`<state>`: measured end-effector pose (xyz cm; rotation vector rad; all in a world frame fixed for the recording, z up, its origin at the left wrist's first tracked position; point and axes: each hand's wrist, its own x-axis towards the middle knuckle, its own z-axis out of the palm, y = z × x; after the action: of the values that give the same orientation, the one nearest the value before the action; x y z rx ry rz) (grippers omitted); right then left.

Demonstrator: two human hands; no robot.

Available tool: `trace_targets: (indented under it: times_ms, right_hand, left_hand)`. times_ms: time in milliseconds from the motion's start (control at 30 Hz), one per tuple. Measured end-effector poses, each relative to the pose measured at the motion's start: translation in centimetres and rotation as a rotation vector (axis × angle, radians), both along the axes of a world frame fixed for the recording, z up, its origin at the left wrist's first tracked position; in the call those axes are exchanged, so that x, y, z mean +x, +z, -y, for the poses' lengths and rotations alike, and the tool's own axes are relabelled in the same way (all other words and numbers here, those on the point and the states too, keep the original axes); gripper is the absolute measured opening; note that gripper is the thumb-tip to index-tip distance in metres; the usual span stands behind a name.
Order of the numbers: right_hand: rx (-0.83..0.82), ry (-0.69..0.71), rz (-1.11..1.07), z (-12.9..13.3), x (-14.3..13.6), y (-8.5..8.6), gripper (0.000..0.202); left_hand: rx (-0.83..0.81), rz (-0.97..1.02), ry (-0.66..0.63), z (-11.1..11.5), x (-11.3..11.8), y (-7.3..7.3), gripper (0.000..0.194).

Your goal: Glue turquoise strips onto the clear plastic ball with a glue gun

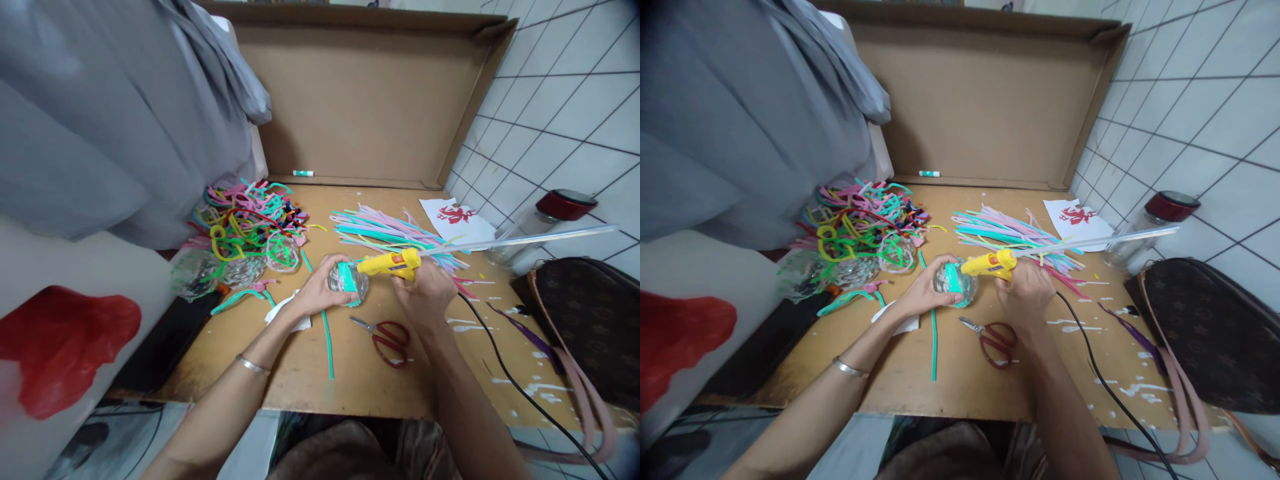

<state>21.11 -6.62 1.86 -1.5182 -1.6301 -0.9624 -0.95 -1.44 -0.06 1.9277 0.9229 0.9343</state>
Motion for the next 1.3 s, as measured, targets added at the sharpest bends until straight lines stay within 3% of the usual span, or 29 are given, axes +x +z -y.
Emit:
trace_targets:
  times_ms: [1300]
  right_hand:
    - [-0.065, 0.005, -0.06, 0.03, 0.39, -0.06, 0.008]
  left_hand:
    - [-0.005, -0.016, -0.034, -0.21, -0.13, -0.06, 0.068]
